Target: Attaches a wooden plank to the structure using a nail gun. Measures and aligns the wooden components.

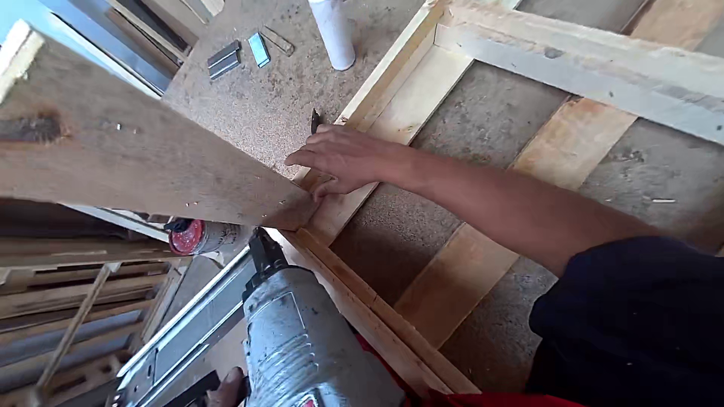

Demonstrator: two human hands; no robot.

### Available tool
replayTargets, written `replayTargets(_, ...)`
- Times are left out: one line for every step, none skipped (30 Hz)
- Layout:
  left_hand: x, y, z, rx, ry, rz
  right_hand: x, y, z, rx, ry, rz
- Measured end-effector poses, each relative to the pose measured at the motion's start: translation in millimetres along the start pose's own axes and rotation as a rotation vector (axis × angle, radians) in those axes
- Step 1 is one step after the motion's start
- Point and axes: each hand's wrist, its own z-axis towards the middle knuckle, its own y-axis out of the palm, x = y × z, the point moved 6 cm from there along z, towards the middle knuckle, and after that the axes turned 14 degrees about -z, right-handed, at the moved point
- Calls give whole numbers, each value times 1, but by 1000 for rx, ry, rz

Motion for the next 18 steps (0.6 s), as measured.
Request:
replayTargets(8,3,3,-5,0,-1,2,-1,0,4,-11,10)
replayTargets(15,5,5,-9,0,-4,3,0,0,26,-11,16)
replayTargets(22,7,6,-13,2,-4,2,1,0,55,-5,24)
replayTargets(28,9,8,-16,3,2,1,1,-1,79,5,18)
replayTargets(33,11,9,-13,3,14,1,1,0,108,10,7)
replayTargets(38,12,11,-14,1,18,2,2,0,137,15,0)
replayTargets(42,13,11,-14,-8,20,1,3,0,152,21,-2)
replayTargets(45,15,11,-19,-23,18,1,4,0,156,25,-4)
replayTargets(46,17,11,-17,-33,16,-1,4,-1,146,29,-4)
replayTargets(47,19,13,-1,-34,25,-1,5,-1,138,36,-7)
replayTargets(49,20,15,26,-28,43,0,4,0,135,41,-6)
replayTargets(53,21,17,63,-16,58,0,4,0,138,41,-5)
replayTargets(58,21,20,97,-7,72,0,4,1,140,40,0)
replayTargets(63,21,23,125,-4,85,0,4,0,140,40,-1)
replayTargets(67,22,26,154,1,95,0,4,0,145,40,-2)
replayTargets(71,23,29,173,6,105,0,5,0,148,38,-3)
replayTargets(74,25,31,184,1,120,1,5,0,144,37,-6)
replayTargets(75,27,34,189,-5,142,1,4,0,138,37,-10)
